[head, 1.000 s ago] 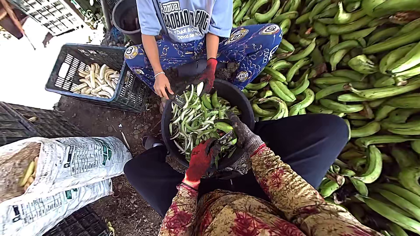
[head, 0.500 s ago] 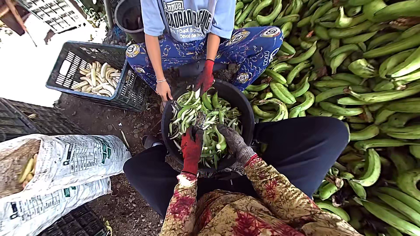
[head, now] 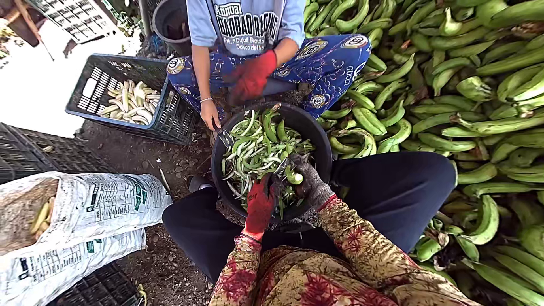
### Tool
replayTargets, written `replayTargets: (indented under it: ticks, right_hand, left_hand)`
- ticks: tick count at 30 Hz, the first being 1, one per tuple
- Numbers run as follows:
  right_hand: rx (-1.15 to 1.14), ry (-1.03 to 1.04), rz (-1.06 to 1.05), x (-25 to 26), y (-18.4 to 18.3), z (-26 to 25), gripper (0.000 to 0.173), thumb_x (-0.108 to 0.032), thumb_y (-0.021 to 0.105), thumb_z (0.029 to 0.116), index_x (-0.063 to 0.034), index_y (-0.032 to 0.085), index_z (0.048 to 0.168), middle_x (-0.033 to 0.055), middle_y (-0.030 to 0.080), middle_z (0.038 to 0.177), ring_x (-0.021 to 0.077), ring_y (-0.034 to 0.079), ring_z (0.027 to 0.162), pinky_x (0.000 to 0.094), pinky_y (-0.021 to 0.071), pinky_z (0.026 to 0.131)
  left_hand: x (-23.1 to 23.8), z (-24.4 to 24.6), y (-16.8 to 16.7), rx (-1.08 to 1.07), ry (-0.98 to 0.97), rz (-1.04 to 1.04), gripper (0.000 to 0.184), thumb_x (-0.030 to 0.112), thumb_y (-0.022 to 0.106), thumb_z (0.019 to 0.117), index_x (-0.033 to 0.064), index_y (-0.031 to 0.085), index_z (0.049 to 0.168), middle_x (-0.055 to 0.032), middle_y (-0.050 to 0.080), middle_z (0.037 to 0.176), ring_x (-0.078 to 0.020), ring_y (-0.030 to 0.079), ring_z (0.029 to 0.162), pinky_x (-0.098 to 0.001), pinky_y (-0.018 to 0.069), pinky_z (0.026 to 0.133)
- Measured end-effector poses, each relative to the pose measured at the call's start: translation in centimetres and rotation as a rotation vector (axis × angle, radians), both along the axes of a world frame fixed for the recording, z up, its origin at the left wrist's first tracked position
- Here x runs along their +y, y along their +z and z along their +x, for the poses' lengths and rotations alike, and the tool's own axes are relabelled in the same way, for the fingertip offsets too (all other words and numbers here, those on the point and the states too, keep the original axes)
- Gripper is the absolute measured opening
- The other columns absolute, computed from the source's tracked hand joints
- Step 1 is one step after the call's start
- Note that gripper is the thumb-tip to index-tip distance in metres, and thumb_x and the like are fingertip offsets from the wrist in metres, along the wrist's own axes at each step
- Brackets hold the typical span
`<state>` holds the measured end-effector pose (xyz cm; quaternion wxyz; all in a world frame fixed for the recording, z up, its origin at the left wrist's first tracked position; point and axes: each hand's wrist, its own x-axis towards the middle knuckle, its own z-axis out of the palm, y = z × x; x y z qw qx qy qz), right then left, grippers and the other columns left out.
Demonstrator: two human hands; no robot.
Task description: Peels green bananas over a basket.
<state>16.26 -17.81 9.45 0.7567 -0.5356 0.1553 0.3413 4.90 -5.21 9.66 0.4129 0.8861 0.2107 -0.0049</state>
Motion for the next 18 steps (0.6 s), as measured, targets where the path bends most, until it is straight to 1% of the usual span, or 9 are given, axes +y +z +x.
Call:
replayTargets:
  ticks: [1,2,4,7,9,11,13,16,18]
  right_hand:
    - [0.088,0.043,0.027,0.0,0.5,-0.4,0.031,-0.028,0.045,0.1083,-0.0077,0.053,0.13,0.0107,0.066,0.095,0.0189,0.065,0.076,0.034,0.0563,0.062]
    - [0.134,0.101,0.011,-0.1,1.0,-0.8,0.032,-0.028,0.046,0.1081,-0.0065,0.055,0.13,0.0131,0.068,0.095,0.0211,0.067,0.076,0.0346,0.0571,0.061]
    - [0.13,0.193,-0.063,-0.4,1.2,-1.1,0.038,-0.034,0.047,0.1089,-0.0054,0.055,0.132,0.0146,0.069,0.102,0.023,0.069,0.084,0.0369,0.0593,0.069]
    - [0.165,0.182,-0.011,-0.9,1.2,-0.5,0.046,-0.044,0.041,0.1088,-0.0101,0.055,0.135,0.014,0.072,0.109,0.0242,0.071,0.087,0.0353,0.0579,0.066]
    - [0.194,0.17,0.079,-1.0,0.9,0.3,0.048,-0.048,0.041,0.1077,-0.0143,0.051,0.14,0.0142,0.07,0.114,0.0264,0.072,0.093,0.0362,0.0602,0.07]
    - [0.153,0.099,0.088,-0.6,0.8,0.8,0.045,-0.041,0.05,0.1066,-0.0132,0.05,0.142,0.0156,0.069,0.109,0.0273,0.071,0.088,0.0388,0.0609,0.071]
    - [0.041,0.03,0.022,0.0,0.5,1.0,0.043,-0.035,0.052,0.1069,-0.009,0.049,0.142,0.0159,0.068,0.107,0.0265,0.071,0.089,0.0407,0.0619,0.074]
    - [-0.081,-0.024,-0.125,0.6,-0.3,1.1,0.049,-0.04,0.049,0.1072,-0.0115,0.047,0.147,0.0111,0.066,0.123,0.02,0.066,0.106,0.0396,0.0567,0.089]
    - [-0.029,-0.144,-0.034,1.1,-0.5,1.2,0.051,-0.044,0.044,0.1086,-0.0117,0.042,0.148,0.0113,0.067,0.125,0.0219,0.069,0.107,0.0408,0.0591,0.088]
  left_hand:
    - [0.4,0.6,-0.2,-0.003,0.044,0.105,0.047,0.038,0.054,0.1005,0.0133,0.062,0.14,-0.0216,0.066,0.124,-0.0386,0.065,0.112,-0.0575,0.0518,0.096]
    - [0.9,1.2,-0.2,-0.003,0.093,0.183,0.048,0.037,0.058,0.0983,0.0139,0.063,0.14,-0.0245,0.065,0.125,-0.0432,0.064,0.111,-0.0611,0.0509,0.094]
    - [2.1,2.3,0.1,0.015,0.184,0.206,0.049,0.036,0.061,0.0992,0.0144,0.06,0.143,-0.0272,0.062,0.13,-0.0461,0.062,0.115,-0.0634,0.0487,0.095]
    - [3.4,3.0,0.8,-0.027,0.254,0.081,0.048,0.031,0.053,0.1052,0.0112,0.052,0.149,-0.0252,0.06,0.134,-0.0408,0.061,0.121,-0.058,0.0471,0.104]
    - [3.3,2.6,0.9,-0.105,0.248,-0.029,0.048,0.032,0.049,0.1062,0.0089,0.051,0.148,-0.021,0.063,0.132,-0.0329,0.062,0.121,-0.0518,0.0484,0.105]
    - [2.5,1.9,0.8,-0.154,0.209,-0.108,0.048,0.035,0.048,0.1063,0.0076,0.053,0.145,-0.0164,0.066,0.128,-0.0248,0.065,0.116,-0.046,0.0514,0.102]
    - [1.3,1.0,0.4,-0.16,0.149,-0.153,0.046,0.037,0.048,0.1062,0.0075,0.057,0.14,-0.0126,0.068,0.123,-0.0196,0.067,0.108,-0.0424,0.0539,0.098]
    - [-0.4,0.0,0.1,-0.089,0.054,-0.116,0.049,0.042,0.047,0.1043,0.0085,0.062,0.137,-0.0136,0.069,0.123,-0.0242,0.067,0.113,-0.0476,0.0533,0.1]
    - [-1.4,-0.4,0.4,-0.077,0.027,-0.03,0.048,0.041,0.049,0.1025,0.0095,0.063,0.136,-0.0156,0.069,0.122,-0.0285,0.067,0.112,-0.0503,0.0541,0.097]
